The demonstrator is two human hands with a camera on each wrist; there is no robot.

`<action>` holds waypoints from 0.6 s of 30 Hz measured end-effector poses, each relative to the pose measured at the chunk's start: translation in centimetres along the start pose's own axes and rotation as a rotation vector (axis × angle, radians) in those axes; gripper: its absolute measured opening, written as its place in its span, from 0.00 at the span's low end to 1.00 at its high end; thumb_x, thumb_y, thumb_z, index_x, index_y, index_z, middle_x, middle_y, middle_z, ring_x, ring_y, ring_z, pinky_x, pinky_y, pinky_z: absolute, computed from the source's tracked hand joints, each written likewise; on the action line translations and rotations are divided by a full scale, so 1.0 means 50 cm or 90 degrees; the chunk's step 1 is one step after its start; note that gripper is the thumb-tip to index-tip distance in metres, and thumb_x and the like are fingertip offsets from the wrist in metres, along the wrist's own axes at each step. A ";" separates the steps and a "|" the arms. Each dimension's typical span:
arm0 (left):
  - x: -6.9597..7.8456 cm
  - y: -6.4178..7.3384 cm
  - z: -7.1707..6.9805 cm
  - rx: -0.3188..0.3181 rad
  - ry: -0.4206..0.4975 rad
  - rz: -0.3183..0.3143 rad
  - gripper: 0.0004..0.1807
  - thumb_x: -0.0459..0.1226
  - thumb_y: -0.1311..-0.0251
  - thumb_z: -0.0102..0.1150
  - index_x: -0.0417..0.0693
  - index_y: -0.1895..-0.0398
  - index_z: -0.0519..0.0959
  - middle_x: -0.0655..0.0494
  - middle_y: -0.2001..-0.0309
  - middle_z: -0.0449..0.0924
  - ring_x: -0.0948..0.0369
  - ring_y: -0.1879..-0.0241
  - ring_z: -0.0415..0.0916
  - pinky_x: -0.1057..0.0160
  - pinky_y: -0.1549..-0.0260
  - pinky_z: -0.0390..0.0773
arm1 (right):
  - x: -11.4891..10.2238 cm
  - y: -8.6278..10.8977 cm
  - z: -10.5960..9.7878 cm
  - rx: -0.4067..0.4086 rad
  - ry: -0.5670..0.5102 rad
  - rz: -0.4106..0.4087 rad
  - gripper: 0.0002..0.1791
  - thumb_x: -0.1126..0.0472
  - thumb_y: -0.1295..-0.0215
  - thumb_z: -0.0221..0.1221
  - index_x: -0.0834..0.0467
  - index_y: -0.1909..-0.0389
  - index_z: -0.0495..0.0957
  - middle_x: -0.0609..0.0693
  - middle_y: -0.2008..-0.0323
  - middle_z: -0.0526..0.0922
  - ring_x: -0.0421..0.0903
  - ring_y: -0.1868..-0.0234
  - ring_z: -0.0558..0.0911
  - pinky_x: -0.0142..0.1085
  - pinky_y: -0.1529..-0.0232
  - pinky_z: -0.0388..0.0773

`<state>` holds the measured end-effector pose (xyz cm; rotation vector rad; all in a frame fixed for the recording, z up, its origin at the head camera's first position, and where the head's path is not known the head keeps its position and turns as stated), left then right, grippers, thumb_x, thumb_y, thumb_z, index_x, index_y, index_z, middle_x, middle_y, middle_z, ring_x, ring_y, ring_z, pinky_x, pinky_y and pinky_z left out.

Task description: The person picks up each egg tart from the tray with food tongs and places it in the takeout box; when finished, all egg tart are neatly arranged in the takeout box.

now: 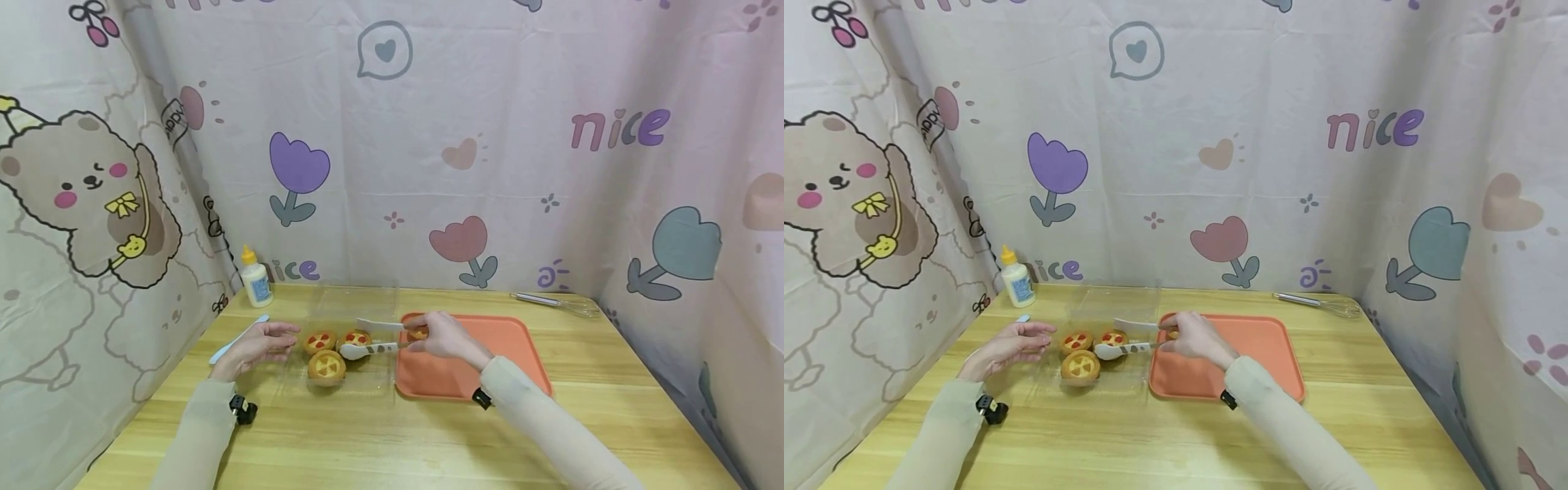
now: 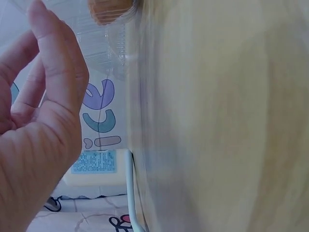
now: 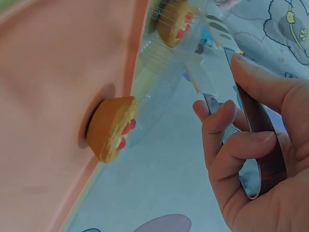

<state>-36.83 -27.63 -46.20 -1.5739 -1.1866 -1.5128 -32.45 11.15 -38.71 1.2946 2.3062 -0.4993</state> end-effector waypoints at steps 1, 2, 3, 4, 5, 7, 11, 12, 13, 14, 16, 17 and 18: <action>0.000 0.000 -0.001 0.002 0.002 -0.001 0.31 0.34 0.33 0.58 0.27 0.33 0.62 0.46 0.56 0.82 0.61 0.63 0.82 0.62 0.61 0.86 | 0.001 0.001 -0.003 0.000 -0.010 0.002 0.24 0.54 0.42 0.70 0.54 0.43 0.81 0.43 0.62 0.87 0.37 0.77 0.73 0.30 0.74 0.69; -0.001 0.000 -0.001 0.002 0.001 -0.001 0.31 0.35 0.33 0.58 0.27 0.33 0.62 0.46 0.56 0.82 0.61 0.63 0.82 0.62 0.61 0.86 | 0.002 0.002 -0.005 -0.002 -0.011 0.001 0.23 0.54 0.42 0.70 0.52 0.44 0.82 0.43 0.62 0.87 0.37 0.78 0.72 0.29 0.75 0.68; -0.001 0.000 -0.002 -0.001 -0.001 0.001 0.31 0.35 0.33 0.58 0.27 0.32 0.62 0.46 0.56 0.82 0.61 0.63 0.82 0.62 0.61 0.86 | 0.002 0.002 -0.008 -0.002 -0.010 -0.001 0.22 0.54 0.42 0.70 0.51 0.45 0.83 0.42 0.62 0.87 0.37 0.78 0.71 0.29 0.76 0.67; -0.001 0.000 -0.002 -0.004 -0.004 0.004 0.31 0.35 0.33 0.58 0.27 0.32 0.61 0.46 0.56 0.82 0.61 0.63 0.82 0.62 0.61 0.86 | 0.003 0.002 -0.009 -0.001 -0.007 -0.005 0.20 0.54 0.42 0.70 0.49 0.47 0.83 0.42 0.63 0.87 0.37 0.79 0.70 0.29 0.77 0.66; -0.001 0.000 -0.002 -0.003 -0.003 0.003 0.31 0.35 0.33 0.58 0.27 0.32 0.62 0.46 0.56 0.82 0.61 0.63 0.82 0.62 0.61 0.86 | 0.003 0.002 -0.010 0.000 -0.008 -0.009 0.20 0.55 0.42 0.70 0.48 0.47 0.84 0.42 0.63 0.87 0.37 0.80 0.69 0.29 0.78 0.64; -0.001 0.001 -0.003 0.000 -0.002 0.001 0.31 0.36 0.33 0.59 0.27 0.32 0.62 0.46 0.55 0.82 0.61 0.63 0.82 0.62 0.61 0.86 | 0.003 0.001 -0.010 0.002 -0.004 -0.016 0.18 0.55 0.41 0.69 0.47 0.49 0.84 0.44 0.64 0.87 0.37 0.80 0.68 0.28 0.79 0.63; 0.003 0.004 -0.001 -0.005 -0.005 0.004 0.30 0.34 0.32 0.57 0.27 0.33 0.62 0.47 0.55 0.82 0.62 0.63 0.82 0.62 0.60 0.86 | 0.005 0.000 -0.005 0.005 -0.001 -0.002 0.22 0.55 0.40 0.69 0.51 0.44 0.82 0.48 0.72 0.86 0.38 0.84 0.61 0.29 0.81 0.57; 0.003 0.004 0.000 -0.004 -0.004 0.003 0.30 0.34 0.33 0.57 0.27 0.33 0.62 0.47 0.56 0.82 0.62 0.63 0.82 0.62 0.61 0.86 | 0.006 0.000 -0.003 0.006 0.001 0.003 0.22 0.55 0.40 0.69 0.51 0.44 0.82 0.47 0.73 0.85 0.38 0.85 0.60 0.29 0.82 0.56; 0.004 0.005 0.001 -0.003 -0.001 0.002 0.30 0.34 0.33 0.57 0.27 0.33 0.62 0.47 0.56 0.82 0.62 0.63 0.82 0.62 0.61 0.86 | 0.007 0.000 -0.001 0.005 0.004 0.007 0.23 0.54 0.40 0.68 0.51 0.43 0.81 0.47 0.74 0.84 0.38 0.86 0.58 0.29 0.82 0.54; 0.004 0.005 0.001 -0.005 0.002 0.002 0.30 0.34 0.33 0.57 0.26 0.33 0.62 0.48 0.56 0.82 0.62 0.63 0.82 0.63 0.61 0.86 | 0.007 0.000 0.000 0.009 0.007 0.009 0.24 0.54 0.40 0.68 0.52 0.42 0.81 0.46 0.74 0.84 0.38 0.86 0.57 0.29 0.82 0.54; 0.004 0.005 0.001 -0.010 0.005 0.004 0.31 0.34 0.32 0.57 0.25 0.32 0.60 0.48 0.56 0.82 0.62 0.63 0.82 0.63 0.61 0.86 | 0.008 0.000 0.002 0.015 0.011 0.009 0.23 0.55 0.40 0.68 0.52 0.42 0.81 0.43 0.70 0.86 0.38 0.87 0.57 0.29 0.82 0.54; 0.004 0.005 0.001 -0.010 0.009 0.004 0.31 0.34 0.33 0.57 0.25 0.32 0.60 0.49 0.57 0.82 0.62 0.64 0.82 0.63 0.61 0.86 | 0.008 0.000 0.002 0.019 0.012 0.006 0.23 0.55 0.40 0.68 0.52 0.43 0.81 0.44 0.67 0.87 0.38 0.86 0.58 0.29 0.81 0.56; 0.004 0.005 0.001 -0.009 0.014 0.004 0.31 0.34 0.33 0.58 0.25 0.33 0.61 0.49 0.57 0.82 0.62 0.64 0.82 0.63 0.62 0.86 | 0.008 0.000 0.003 0.021 0.014 0.004 0.23 0.54 0.40 0.68 0.52 0.43 0.81 0.45 0.63 0.88 0.37 0.86 0.60 0.29 0.80 0.58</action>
Point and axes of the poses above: each hand's wrist, its own y-axis away from the middle knuckle, its own z-axis out of the palm, x = y × z, the point moved 4 cm from there along -y, towards the middle knuckle
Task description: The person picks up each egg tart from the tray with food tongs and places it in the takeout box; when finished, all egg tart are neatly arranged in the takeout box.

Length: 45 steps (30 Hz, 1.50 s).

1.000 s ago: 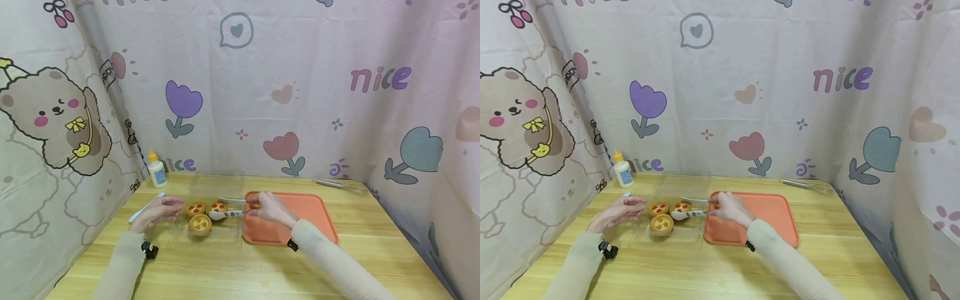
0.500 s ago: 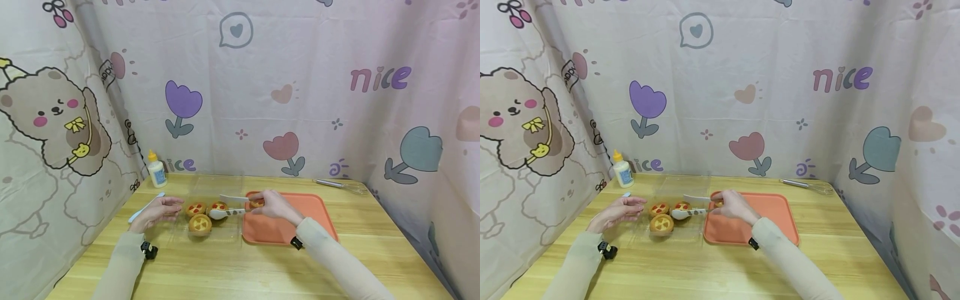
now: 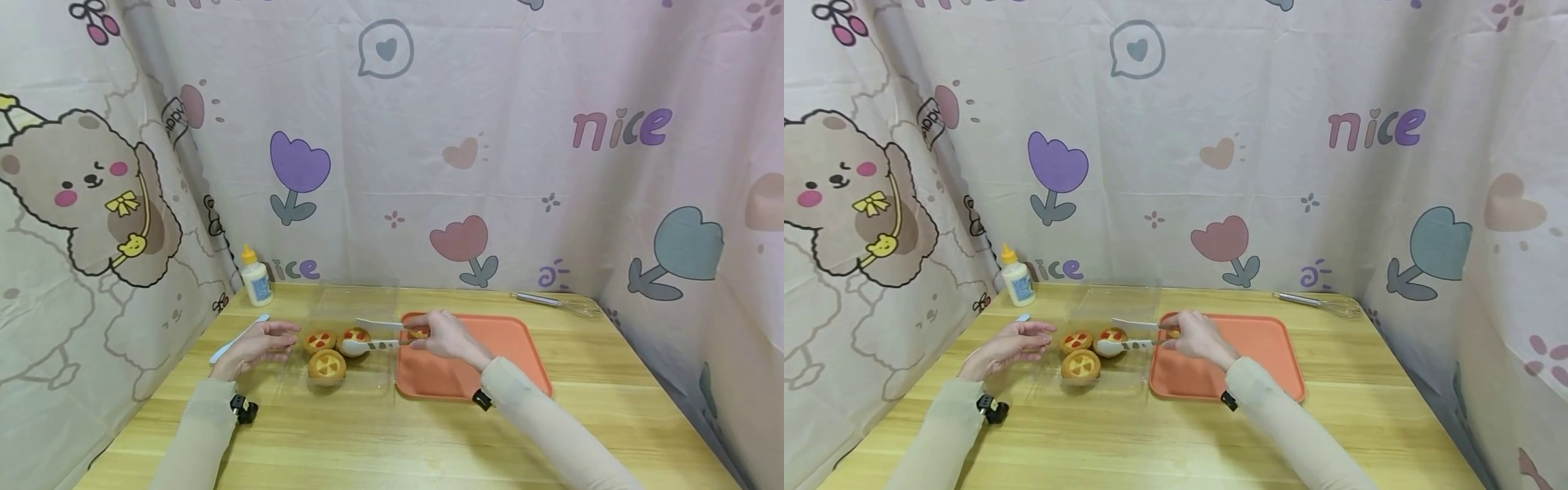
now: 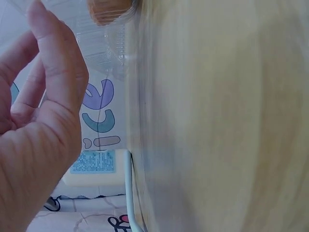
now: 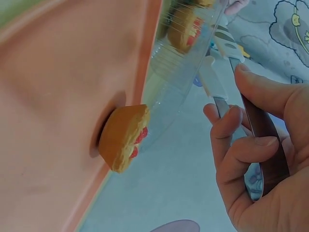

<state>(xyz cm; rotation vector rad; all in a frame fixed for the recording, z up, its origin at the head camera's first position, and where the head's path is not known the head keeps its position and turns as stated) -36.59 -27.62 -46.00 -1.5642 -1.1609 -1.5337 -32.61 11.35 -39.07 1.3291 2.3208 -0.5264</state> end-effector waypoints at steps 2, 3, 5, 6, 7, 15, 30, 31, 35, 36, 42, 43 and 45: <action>0.001 0.001 0.000 -0.005 0.005 0.004 0.32 0.34 0.33 0.58 0.25 0.32 0.60 0.49 0.58 0.82 0.62 0.64 0.82 0.63 0.62 0.86 | 0.001 0.000 0.002 0.002 -0.001 -0.003 0.24 0.54 0.40 0.68 0.53 0.42 0.81 0.48 0.57 0.88 0.37 0.84 0.64 0.29 0.78 0.62; 0.001 0.001 0.001 -0.009 0.006 0.007 0.32 0.34 0.33 0.58 0.24 0.32 0.60 0.49 0.58 0.82 0.62 0.64 0.82 0.63 0.62 0.86 | 0.002 -0.001 0.004 0.002 -0.003 -0.003 0.24 0.54 0.40 0.68 0.53 0.42 0.81 0.48 0.55 0.88 0.37 0.83 0.65 0.30 0.77 0.63; 0.001 0.002 0.001 -0.009 0.011 0.008 0.32 0.34 0.33 0.58 0.24 0.33 0.60 0.50 0.58 0.82 0.62 0.64 0.82 0.63 0.62 0.86 | 0.004 0.000 0.006 0.002 -0.006 -0.001 0.24 0.53 0.40 0.68 0.52 0.42 0.80 0.47 0.54 0.88 0.36 0.80 0.70 0.30 0.74 0.67; 0.001 0.002 0.001 -0.010 0.012 0.009 0.31 0.34 0.33 0.58 0.25 0.33 0.60 0.50 0.58 0.82 0.62 0.64 0.82 0.63 0.62 0.86 | 0.005 0.000 0.006 0.000 -0.013 0.000 0.25 0.53 0.40 0.68 0.52 0.41 0.80 0.47 0.55 0.88 0.36 0.79 0.72 0.30 0.74 0.68; 0.001 0.002 0.000 -0.012 0.012 0.010 0.32 0.34 0.33 0.58 0.24 0.33 0.60 0.50 0.58 0.82 0.62 0.64 0.82 0.63 0.62 0.86 | 0.006 0.001 0.007 0.001 -0.020 -0.001 0.25 0.54 0.40 0.68 0.52 0.41 0.80 0.46 0.56 0.88 0.36 0.77 0.73 0.31 0.74 0.69; 0.001 0.001 0.000 -0.012 0.020 0.011 0.31 0.33 0.33 0.57 0.25 0.33 0.60 0.49 0.59 0.82 0.62 0.65 0.81 0.63 0.62 0.86 | 0.018 0.008 -0.014 0.017 -0.109 -0.006 0.24 0.60 0.40 0.67 0.54 0.41 0.80 0.53 0.47 0.84 0.42 0.74 0.75 0.32 0.74 0.73; -0.008 -0.003 -0.001 0.004 0.004 0.005 0.31 0.34 0.33 0.57 0.27 0.32 0.61 0.48 0.57 0.81 0.62 0.64 0.81 0.62 0.60 0.86 | 0.110 0.062 -0.044 0.028 -0.152 0.025 0.26 0.50 0.39 0.67 0.48 0.39 0.78 0.48 0.40 0.80 0.42 0.63 0.79 0.33 0.62 0.77; -0.007 -0.003 0.000 0.004 0.003 0.004 0.32 0.35 0.33 0.58 0.26 0.32 0.60 0.47 0.57 0.81 0.62 0.64 0.81 0.62 0.60 0.86 | 0.117 0.066 -0.045 0.028 -0.157 0.024 0.27 0.49 0.39 0.67 0.48 0.38 0.77 0.47 0.40 0.80 0.43 0.58 0.80 0.35 0.59 0.78; -0.005 -0.005 0.004 0.001 0.012 0.009 0.33 0.35 0.34 0.59 0.26 0.32 0.60 0.49 0.57 0.81 0.62 0.64 0.81 0.63 0.61 0.86 | 0.143 0.077 -0.053 0.037 -0.166 0.025 0.31 0.44 0.42 0.68 0.46 0.38 0.77 0.46 0.40 0.80 0.46 0.57 0.81 0.35 0.59 0.80; -0.004 -0.005 0.005 -0.003 0.013 0.011 0.33 0.35 0.34 0.59 0.26 0.32 0.60 0.50 0.57 0.82 0.63 0.64 0.81 0.63 0.61 0.86 | 0.148 0.081 -0.056 0.041 -0.163 0.025 0.31 0.43 0.42 0.68 0.46 0.38 0.76 0.46 0.40 0.80 0.46 0.53 0.82 0.35 0.57 0.81; -0.006 -0.006 0.003 -0.006 0.011 0.016 0.31 0.34 0.33 0.58 0.26 0.32 0.61 0.50 0.58 0.82 0.64 0.65 0.81 0.64 0.62 0.86 | 0.178 0.095 -0.075 0.055 -0.145 0.027 0.31 0.44 0.41 0.67 0.45 0.37 0.76 0.46 0.40 0.80 0.48 0.46 0.81 0.38 0.50 0.81; -0.006 -0.006 0.002 -0.005 0.011 0.017 0.31 0.34 0.33 0.58 0.26 0.32 0.61 0.50 0.58 0.82 0.64 0.65 0.81 0.64 0.62 0.86 | 0.183 0.096 -0.079 0.057 -0.147 0.030 0.30 0.45 0.41 0.68 0.46 0.37 0.76 0.47 0.40 0.80 0.47 0.48 0.81 0.37 0.51 0.81; -0.006 -0.004 0.001 -0.004 0.016 0.015 0.31 0.34 0.33 0.58 0.26 0.32 0.61 0.50 0.59 0.82 0.64 0.66 0.81 0.64 0.62 0.86 | 0.191 0.097 -0.085 0.058 -0.156 0.037 0.30 0.47 0.41 0.68 0.46 0.37 0.76 0.49 0.41 0.81 0.45 0.53 0.82 0.34 0.54 0.80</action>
Point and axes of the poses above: each hand's wrist, its own y-axis away from the middle knuckle, its own z-axis out of the palm, x = y × z, the point moved 4 cm from there along -y, towards the middle knuckle
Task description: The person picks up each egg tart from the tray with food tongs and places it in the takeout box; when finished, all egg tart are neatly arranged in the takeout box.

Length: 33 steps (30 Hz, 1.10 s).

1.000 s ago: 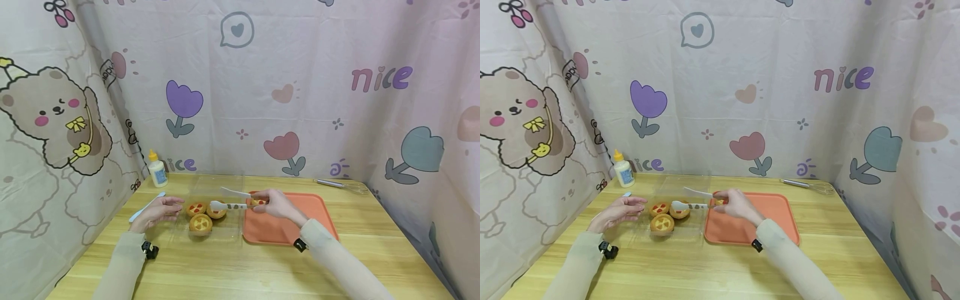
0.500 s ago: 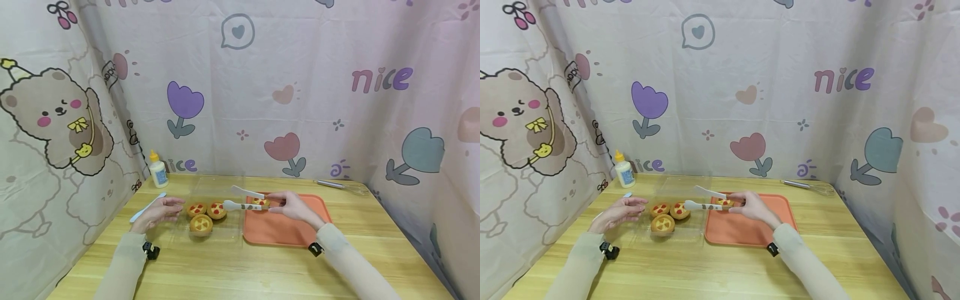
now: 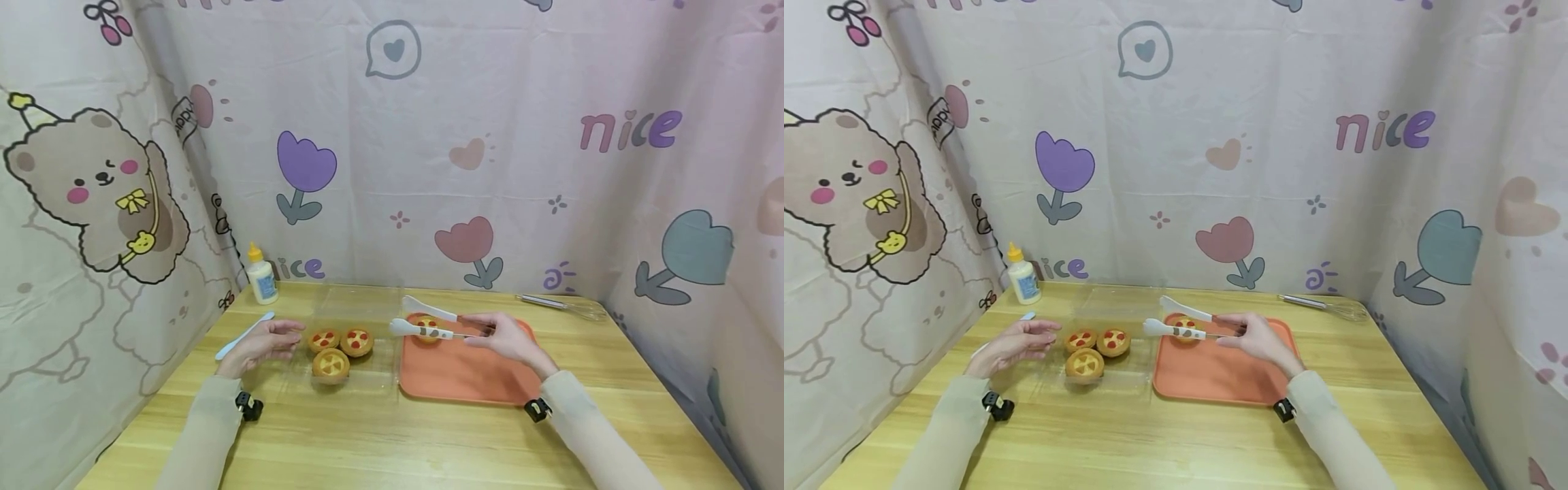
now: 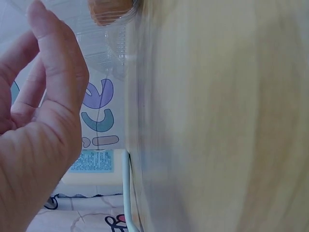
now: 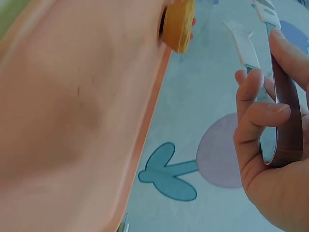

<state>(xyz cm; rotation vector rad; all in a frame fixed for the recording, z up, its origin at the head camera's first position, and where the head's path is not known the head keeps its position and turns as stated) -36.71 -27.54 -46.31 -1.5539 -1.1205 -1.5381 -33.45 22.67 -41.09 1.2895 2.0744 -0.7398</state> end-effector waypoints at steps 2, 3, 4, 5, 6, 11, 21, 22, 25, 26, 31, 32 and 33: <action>0.000 0.001 0.000 -0.002 0.005 -0.001 0.31 0.34 0.33 0.58 0.26 0.32 0.61 0.50 0.59 0.82 0.64 0.66 0.81 0.64 0.62 0.86 | 0.005 0.002 -0.008 0.002 0.000 0.003 0.30 0.48 0.42 0.69 0.48 0.37 0.76 0.51 0.41 0.81 0.45 0.54 0.81 0.31 0.57 0.79; 0.001 0.001 0.000 -0.003 0.006 -0.002 0.31 0.34 0.33 0.58 0.26 0.32 0.61 0.51 0.58 0.82 0.64 0.66 0.81 0.64 0.62 0.86 | 0.007 0.004 -0.013 0.004 -0.001 0.003 0.30 0.48 0.42 0.69 0.49 0.37 0.77 0.51 0.41 0.81 0.46 0.54 0.81 0.30 0.58 0.78; 0.001 0.002 0.000 -0.003 0.008 -0.003 0.31 0.34 0.33 0.58 0.26 0.32 0.61 0.51 0.58 0.82 0.64 0.66 0.81 0.64 0.62 0.86 | 0.010 0.005 -0.016 0.006 -0.005 0.006 0.31 0.49 0.42 0.69 0.50 0.38 0.77 0.52 0.41 0.81 0.47 0.51 0.82 0.30 0.58 0.78; 0.001 0.002 0.000 -0.004 0.009 -0.005 0.31 0.34 0.33 0.58 0.27 0.32 0.61 0.51 0.58 0.82 0.64 0.66 0.81 0.64 0.62 0.86 | 0.012 0.006 -0.020 0.007 -0.004 0.006 0.31 0.49 0.42 0.69 0.51 0.38 0.77 0.52 0.41 0.81 0.48 0.49 0.82 0.30 0.57 0.78; 0.001 0.003 -0.001 -0.004 0.009 -0.006 0.31 0.34 0.33 0.58 0.27 0.32 0.61 0.51 0.58 0.82 0.64 0.65 0.81 0.64 0.62 0.86 | 0.013 0.007 -0.023 0.009 0.001 0.005 0.31 0.49 0.42 0.69 0.51 0.38 0.77 0.52 0.42 0.81 0.49 0.48 0.81 0.30 0.57 0.78; 0.001 0.005 0.000 -0.001 0.008 -0.009 0.32 0.35 0.33 0.59 0.26 0.32 0.61 0.51 0.58 0.82 0.64 0.65 0.81 0.64 0.62 0.86 | 0.025 0.011 -0.034 0.022 0.029 0.019 0.30 0.50 0.43 0.70 0.52 0.38 0.77 0.52 0.42 0.82 0.49 0.46 0.81 0.34 0.54 0.79; 0.002 0.004 0.001 0.000 0.012 -0.009 0.32 0.34 0.34 0.59 0.26 0.32 0.60 0.51 0.59 0.82 0.64 0.66 0.81 0.64 0.62 0.86 | 0.045 0.008 -0.040 0.028 0.065 0.044 0.30 0.54 0.43 0.70 0.55 0.39 0.77 0.56 0.42 0.81 0.51 0.48 0.81 0.34 0.62 0.77; 0.002 0.004 0.001 -0.001 0.013 -0.008 0.32 0.34 0.34 0.59 0.26 0.32 0.60 0.51 0.59 0.82 0.64 0.66 0.81 0.64 0.62 0.86 | 0.046 0.008 -0.041 0.027 0.072 0.045 0.30 0.54 0.42 0.70 0.56 0.39 0.77 0.56 0.41 0.80 0.53 0.46 0.81 0.35 0.60 0.77; 0.002 0.003 0.001 -0.001 0.015 -0.009 0.32 0.34 0.34 0.59 0.26 0.32 0.60 0.51 0.59 0.82 0.64 0.66 0.81 0.64 0.62 0.86 | 0.051 0.009 -0.041 0.026 0.079 0.060 0.29 0.53 0.42 0.70 0.56 0.40 0.78 0.56 0.42 0.81 0.55 0.41 0.78 0.40 0.52 0.78; 0.002 0.003 0.000 -0.002 0.014 -0.008 0.32 0.34 0.34 0.59 0.26 0.32 0.60 0.51 0.59 0.82 0.64 0.65 0.81 0.64 0.62 0.86 | 0.052 0.009 -0.041 0.022 0.083 0.061 0.29 0.52 0.42 0.69 0.56 0.40 0.78 0.56 0.42 0.81 0.55 0.41 0.78 0.42 0.51 0.78; 0.000 0.002 -0.002 0.001 0.005 -0.005 0.31 0.34 0.33 0.58 0.26 0.33 0.61 0.51 0.58 0.82 0.64 0.66 0.81 0.64 0.62 0.86 | 0.055 0.009 -0.039 0.005 0.078 0.068 0.26 0.53 0.41 0.69 0.57 0.42 0.80 0.57 0.42 0.81 0.53 0.43 0.78 0.40 0.53 0.76; -0.001 0.001 -0.003 -0.001 0.002 -0.003 0.30 0.34 0.32 0.57 0.26 0.33 0.61 0.51 0.58 0.82 0.65 0.66 0.81 0.64 0.63 0.86 | 0.054 0.009 -0.039 0.003 0.076 0.069 0.26 0.54 0.41 0.69 0.57 0.42 0.80 0.57 0.43 0.81 0.52 0.43 0.78 0.38 0.53 0.75; -0.002 0.001 -0.003 0.000 0.003 -0.003 0.30 0.33 0.32 0.57 0.26 0.33 0.61 0.51 0.59 0.82 0.65 0.66 0.81 0.64 0.63 0.86 | 0.053 0.008 -0.039 -0.001 0.073 0.070 0.26 0.54 0.41 0.69 0.58 0.42 0.80 0.58 0.42 0.81 0.51 0.45 0.78 0.37 0.55 0.75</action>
Point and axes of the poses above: each hand's wrist, its own y-axis away from the middle knuckle, its own z-axis out of the palm, x = y × z, the point moved 4 cm from there along -y, towards the middle knuckle
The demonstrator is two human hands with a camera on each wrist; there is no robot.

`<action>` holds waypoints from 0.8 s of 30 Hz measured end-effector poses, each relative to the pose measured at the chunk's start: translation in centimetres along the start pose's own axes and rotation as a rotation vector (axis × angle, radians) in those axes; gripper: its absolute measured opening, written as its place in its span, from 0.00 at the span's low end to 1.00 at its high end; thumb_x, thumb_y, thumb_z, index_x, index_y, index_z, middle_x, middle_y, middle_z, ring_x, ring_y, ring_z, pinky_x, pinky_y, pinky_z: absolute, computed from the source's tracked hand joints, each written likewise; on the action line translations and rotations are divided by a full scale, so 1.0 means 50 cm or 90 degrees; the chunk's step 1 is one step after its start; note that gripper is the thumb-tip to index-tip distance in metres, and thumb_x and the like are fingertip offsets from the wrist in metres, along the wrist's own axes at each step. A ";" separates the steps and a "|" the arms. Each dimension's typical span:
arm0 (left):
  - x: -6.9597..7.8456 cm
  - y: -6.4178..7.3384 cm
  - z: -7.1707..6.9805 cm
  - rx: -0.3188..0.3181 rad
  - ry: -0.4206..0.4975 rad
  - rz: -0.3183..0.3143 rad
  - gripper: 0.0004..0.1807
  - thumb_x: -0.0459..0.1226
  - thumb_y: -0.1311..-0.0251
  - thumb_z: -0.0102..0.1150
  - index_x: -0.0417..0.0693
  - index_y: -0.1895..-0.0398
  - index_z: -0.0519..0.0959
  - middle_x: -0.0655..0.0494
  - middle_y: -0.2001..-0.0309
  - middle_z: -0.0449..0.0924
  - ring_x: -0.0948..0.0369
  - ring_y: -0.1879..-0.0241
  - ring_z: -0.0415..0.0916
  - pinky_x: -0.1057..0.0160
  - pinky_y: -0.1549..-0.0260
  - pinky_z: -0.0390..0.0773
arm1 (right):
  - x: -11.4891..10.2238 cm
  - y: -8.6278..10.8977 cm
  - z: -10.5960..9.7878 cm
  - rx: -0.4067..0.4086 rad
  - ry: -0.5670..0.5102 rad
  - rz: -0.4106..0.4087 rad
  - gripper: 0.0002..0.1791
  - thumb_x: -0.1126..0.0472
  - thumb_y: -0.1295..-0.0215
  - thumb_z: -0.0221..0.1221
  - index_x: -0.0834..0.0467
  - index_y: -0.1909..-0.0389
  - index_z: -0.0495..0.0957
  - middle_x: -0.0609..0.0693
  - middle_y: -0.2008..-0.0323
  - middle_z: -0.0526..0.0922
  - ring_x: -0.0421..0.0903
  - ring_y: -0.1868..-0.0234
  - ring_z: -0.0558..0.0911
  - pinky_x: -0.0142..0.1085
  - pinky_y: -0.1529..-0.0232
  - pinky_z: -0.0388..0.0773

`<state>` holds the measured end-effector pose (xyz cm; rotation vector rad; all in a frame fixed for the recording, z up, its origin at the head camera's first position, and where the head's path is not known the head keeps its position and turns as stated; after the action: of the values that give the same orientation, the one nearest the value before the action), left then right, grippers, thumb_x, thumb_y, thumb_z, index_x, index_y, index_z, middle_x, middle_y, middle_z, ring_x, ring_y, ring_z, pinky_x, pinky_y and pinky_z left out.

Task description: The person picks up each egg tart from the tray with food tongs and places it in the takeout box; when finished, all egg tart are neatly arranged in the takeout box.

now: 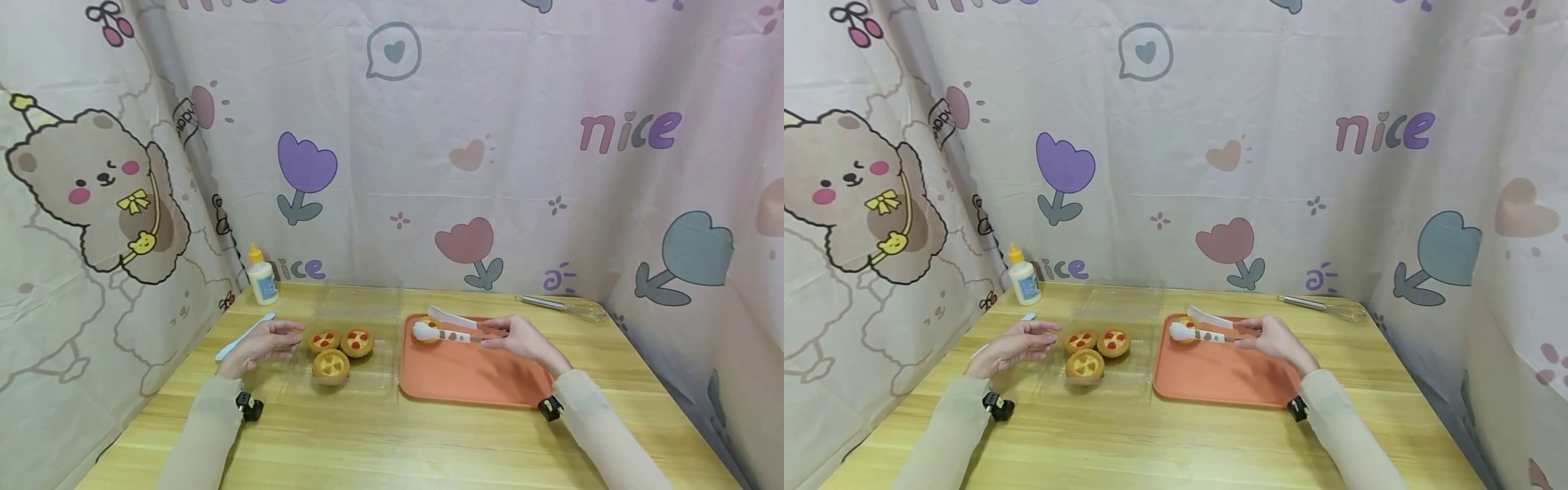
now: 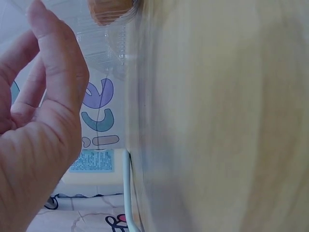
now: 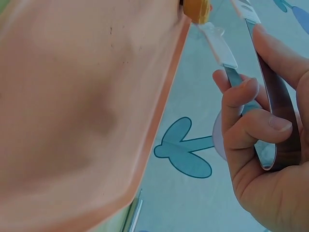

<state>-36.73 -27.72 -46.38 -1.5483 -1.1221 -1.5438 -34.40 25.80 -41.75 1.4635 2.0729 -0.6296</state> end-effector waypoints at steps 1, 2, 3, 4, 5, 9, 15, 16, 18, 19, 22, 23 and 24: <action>-0.001 0.000 0.000 -0.001 0.002 0.000 0.30 0.33 0.32 0.56 0.26 0.33 0.61 0.51 0.59 0.82 0.65 0.67 0.81 0.64 0.63 0.86 | -0.001 0.000 0.000 -0.004 -0.001 -0.002 0.26 0.55 0.41 0.69 0.58 0.42 0.80 0.58 0.42 0.81 0.51 0.46 0.78 0.37 0.57 0.74; -0.001 -0.001 -0.001 0.000 0.006 -0.001 0.30 0.33 0.32 0.56 0.26 0.33 0.61 0.51 0.60 0.82 0.65 0.67 0.81 0.64 0.64 0.86 | -0.002 -0.001 0.000 -0.007 0.000 -0.004 0.26 0.55 0.41 0.69 0.58 0.42 0.80 0.58 0.43 0.81 0.51 0.47 0.78 0.36 0.58 0.74; -0.001 -0.001 -0.001 -0.003 0.006 0.001 0.29 0.33 0.32 0.56 0.25 0.33 0.61 0.50 0.60 0.82 0.65 0.67 0.81 0.64 0.64 0.86 | -0.002 -0.001 0.001 -0.008 0.001 -0.006 0.26 0.55 0.41 0.69 0.58 0.42 0.80 0.58 0.43 0.81 0.50 0.47 0.79 0.36 0.57 0.75; -0.002 -0.001 -0.001 -0.001 0.010 -0.001 0.29 0.32 0.32 0.56 0.25 0.33 0.61 0.50 0.60 0.82 0.65 0.67 0.81 0.64 0.64 0.86 | -0.003 -0.001 0.001 -0.009 0.004 -0.008 0.26 0.55 0.41 0.69 0.58 0.42 0.80 0.57 0.43 0.82 0.50 0.46 0.79 0.37 0.56 0.76; -0.002 -0.001 -0.001 -0.003 0.010 0.000 0.29 0.32 0.32 0.56 0.25 0.33 0.60 0.50 0.60 0.82 0.65 0.67 0.81 0.64 0.64 0.86 | -0.002 -0.001 0.002 -0.011 0.004 -0.010 0.26 0.55 0.42 0.69 0.59 0.42 0.80 0.57 0.44 0.82 0.51 0.46 0.79 0.39 0.54 0.78; -0.001 -0.001 -0.001 0.000 0.006 -0.004 0.30 0.33 0.32 0.56 0.25 0.32 0.60 0.51 0.59 0.82 0.65 0.67 0.81 0.64 0.64 0.86 | -0.001 -0.001 0.005 -0.011 0.010 -0.019 0.26 0.55 0.42 0.70 0.59 0.43 0.80 0.56 0.44 0.82 0.54 0.41 0.79 0.45 0.47 0.80; 0.005 0.000 0.003 -0.007 0.000 0.000 0.31 0.34 0.32 0.57 0.25 0.32 0.60 0.49 0.59 0.82 0.64 0.66 0.81 0.64 0.63 0.86 | 0.003 0.003 0.005 0.003 0.015 0.002 0.25 0.57 0.42 0.69 0.56 0.43 0.80 0.61 0.42 0.79 0.45 0.70 0.79 0.31 0.72 0.74; 0.006 0.000 0.004 -0.006 0.004 -0.003 0.31 0.33 0.32 0.57 0.25 0.32 0.60 0.49 0.59 0.82 0.64 0.66 0.81 0.64 0.63 0.86 | 0.002 0.003 0.005 0.005 0.015 0.005 0.25 0.57 0.42 0.69 0.56 0.43 0.80 0.61 0.42 0.80 0.41 0.73 0.77 0.30 0.73 0.72; 0.005 -0.001 0.003 -0.008 0.006 -0.003 0.31 0.33 0.32 0.56 0.25 0.32 0.59 0.49 0.59 0.82 0.64 0.66 0.81 0.64 0.63 0.86 | 0.000 0.004 0.005 0.004 0.006 0.002 0.25 0.57 0.42 0.69 0.56 0.43 0.80 0.61 0.44 0.81 0.41 0.78 0.72 0.30 0.76 0.71; 0.005 -0.001 0.003 -0.008 0.007 -0.004 0.31 0.33 0.32 0.56 0.25 0.32 0.59 0.49 0.60 0.82 0.64 0.66 0.81 0.64 0.63 0.86 | -0.001 0.005 0.005 0.005 0.004 -0.003 0.25 0.58 0.42 0.68 0.56 0.43 0.80 0.61 0.45 0.82 0.40 0.80 0.70 0.30 0.76 0.71; 0.002 0.000 0.001 0.000 0.008 -0.006 0.31 0.34 0.32 0.57 0.26 0.32 0.60 0.50 0.60 0.82 0.64 0.66 0.81 0.64 0.63 0.86 | -0.004 0.007 0.007 0.006 0.002 -0.011 0.24 0.57 0.41 0.68 0.57 0.43 0.80 0.59 0.47 0.83 0.38 0.81 0.71 0.30 0.77 0.72; 0.001 0.001 0.001 -0.002 0.005 -0.005 0.31 0.34 0.32 0.57 0.25 0.32 0.59 0.50 0.60 0.82 0.64 0.66 0.81 0.64 0.63 0.86 | -0.004 0.009 0.007 0.005 0.001 -0.013 0.24 0.58 0.41 0.68 0.57 0.43 0.80 0.60 0.47 0.83 0.38 0.84 0.67 0.30 0.80 0.70; 0.001 0.000 0.001 -0.003 0.002 -0.004 0.31 0.33 0.32 0.56 0.25 0.32 0.59 0.50 0.59 0.82 0.64 0.66 0.81 0.63 0.63 0.86 | -0.004 0.010 0.008 0.006 0.002 -0.012 0.24 0.58 0.41 0.68 0.57 0.43 0.80 0.60 0.46 0.83 0.38 0.86 0.63 0.29 0.83 0.66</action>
<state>-36.70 -27.70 -46.35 -1.5455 -1.1230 -1.5531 -33.82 25.57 -41.96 1.4522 2.0915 -0.6454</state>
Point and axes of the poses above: each hand's wrist, its own y-axis away from the middle knuckle, its own z-axis out of the palm, x = y × z, the point moved 4 cm from there along -y, towards the middle knuckle
